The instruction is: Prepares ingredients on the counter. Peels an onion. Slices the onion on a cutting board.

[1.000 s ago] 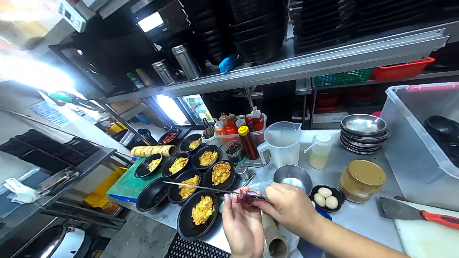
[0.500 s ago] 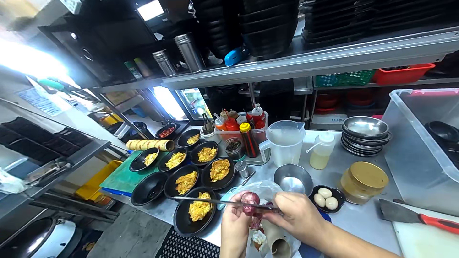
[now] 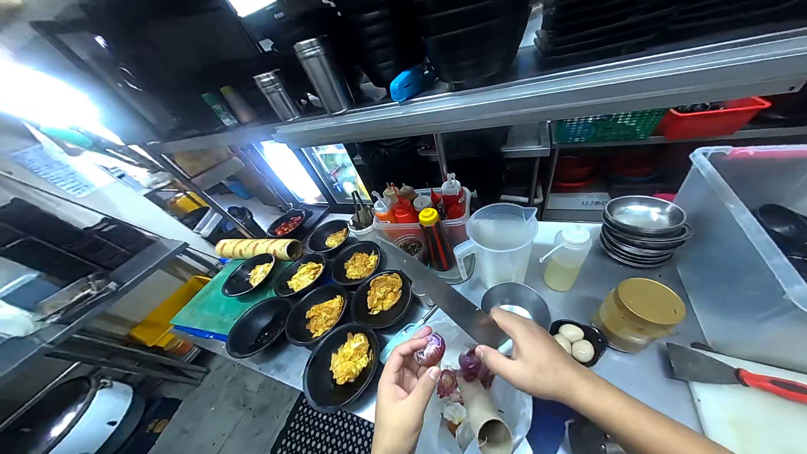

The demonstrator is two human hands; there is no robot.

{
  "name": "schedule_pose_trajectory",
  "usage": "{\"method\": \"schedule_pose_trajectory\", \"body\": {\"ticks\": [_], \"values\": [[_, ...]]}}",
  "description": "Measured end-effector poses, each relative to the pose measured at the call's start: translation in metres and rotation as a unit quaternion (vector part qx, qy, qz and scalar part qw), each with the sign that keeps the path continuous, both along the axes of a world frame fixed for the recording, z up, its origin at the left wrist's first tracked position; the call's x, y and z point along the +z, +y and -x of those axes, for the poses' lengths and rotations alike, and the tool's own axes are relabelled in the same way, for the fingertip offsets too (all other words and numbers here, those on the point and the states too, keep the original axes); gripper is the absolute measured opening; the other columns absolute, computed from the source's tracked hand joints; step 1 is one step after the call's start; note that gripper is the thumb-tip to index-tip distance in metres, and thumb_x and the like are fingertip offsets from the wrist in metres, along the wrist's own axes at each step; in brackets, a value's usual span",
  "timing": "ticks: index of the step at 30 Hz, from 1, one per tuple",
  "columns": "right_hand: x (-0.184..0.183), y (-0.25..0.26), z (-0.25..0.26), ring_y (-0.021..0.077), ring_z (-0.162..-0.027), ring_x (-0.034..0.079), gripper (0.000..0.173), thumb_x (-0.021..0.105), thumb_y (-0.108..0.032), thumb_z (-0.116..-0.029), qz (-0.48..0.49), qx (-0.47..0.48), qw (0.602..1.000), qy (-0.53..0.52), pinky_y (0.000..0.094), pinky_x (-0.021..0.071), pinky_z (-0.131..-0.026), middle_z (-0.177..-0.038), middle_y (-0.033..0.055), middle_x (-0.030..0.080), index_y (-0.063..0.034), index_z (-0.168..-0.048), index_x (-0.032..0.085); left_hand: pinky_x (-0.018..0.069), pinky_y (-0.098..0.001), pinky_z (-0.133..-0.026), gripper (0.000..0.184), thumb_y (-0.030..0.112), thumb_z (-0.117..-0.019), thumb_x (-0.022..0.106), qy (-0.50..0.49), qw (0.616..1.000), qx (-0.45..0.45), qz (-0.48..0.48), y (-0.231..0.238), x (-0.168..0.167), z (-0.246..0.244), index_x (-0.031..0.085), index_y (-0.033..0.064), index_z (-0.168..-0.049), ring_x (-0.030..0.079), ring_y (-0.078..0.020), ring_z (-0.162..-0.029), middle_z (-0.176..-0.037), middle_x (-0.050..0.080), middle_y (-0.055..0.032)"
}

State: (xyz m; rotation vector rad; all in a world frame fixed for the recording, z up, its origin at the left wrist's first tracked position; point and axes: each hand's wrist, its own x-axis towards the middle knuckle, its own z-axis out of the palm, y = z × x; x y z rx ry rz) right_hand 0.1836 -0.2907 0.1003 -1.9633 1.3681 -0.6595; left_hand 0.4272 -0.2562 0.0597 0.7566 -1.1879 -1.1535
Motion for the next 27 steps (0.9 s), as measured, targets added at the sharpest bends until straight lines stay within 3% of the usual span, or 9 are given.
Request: {"method": "schedule_pose_trajectory", "body": {"ticks": [3, 6, 9, 18, 27], "values": [[0.003, 0.004, -0.009, 0.0143, -0.096, 0.067, 0.056, 0.064, -0.067, -0.0902, 0.035, -0.010, 0.998, -0.047, 0.0400, 0.0575, -0.083, -0.100, 0.0022, 0.067, -0.0140, -0.110, 0.064, 0.0570, -0.0410, -0.099, 0.032, 0.015, -0.0872, 0.081, 0.029, 0.999, 0.022, -0.014, 0.004, 0.001, 0.005, 0.066, 0.0024, -0.113, 0.065, -0.0319, -0.122, -0.130, 0.064, -0.0236], [0.009, 0.013, -0.019, 0.0145, -0.085, 0.067, 0.053, 0.071, -0.061, -0.0887, 0.117, -0.004, 0.991, -0.070, 0.0364, 0.0582, -0.075, -0.091, 0.0039, 0.066, -0.0095, -0.101, 0.065, 0.0617, -0.0366, -0.088, 0.049, 0.017, -0.0803, 0.087, 0.086, 0.995, 0.029, -0.033, 0.007, 0.008, 0.018, 0.066, 0.0033, -0.122, 0.072, -0.0223, -0.102, -0.117, 0.070, -0.0169], [0.009, 0.018, -0.024, 0.0131, -0.075, 0.066, 0.048, 0.070, -0.057, -0.0921, 0.198, 0.004, 0.978, -0.068, 0.0334, 0.0579, -0.064, -0.085, 0.0038, 0.065, -0.0095, -0.093, 0.064, 0.0609, -0.0389, -0.091, 0.062, 0.018, -0.0799, 0.087, 0.134, 0.991, 0.014, -0.024, 0.010, 0.015, 0.029, 0.061, 0.0013, -0.134, 0.072, -0.0229, -0.103, -0.121, 0.070, -0.0178], [0.010, 0.020, -0.022, 0.0112, -0.065, 0.061, 0.049, 0.064, -0.058, -0.0956, 0.291, -0.015, 0.954, -0.067, 0.0283, 0.0525, -0.055, -0.076, 0.0019, 0.060, -0.0104, -0.088, 0.060, 0.0625, -0.0345, -0.086, 0.057, 0.016, -0.0795, 0.086, 0.202, 0.978, 0.057, -0.004, 0.018, 0.023, 0.052, 0.065, 0.0006, -0.131, 0.075, -0.0201, -0.098, -0.115, 0.074, -0.0165], [0.016, 0.028, -0.030, 0.0120, -0.076, 0.067, 0.053, 0.060, -0.060, -0.0976, 0.275, -0.062, 0.952, -0.124, 0.0293, 0.0583, -0.065, -0.083, 0.0053, 0.065, -0.0069, -0.097, 0.062, 0.0618, -0.0364, -0.087, 0.057, 0.022, -0.0846, 0.083, 0.333, 0.941, 0.047, -0.030, 0.019, 0.038, 0.083, 0.062, 0.0051, -0.135, 0.073, -0.0206, -0.103, -0.117, 0.072, -0.0148]]}}
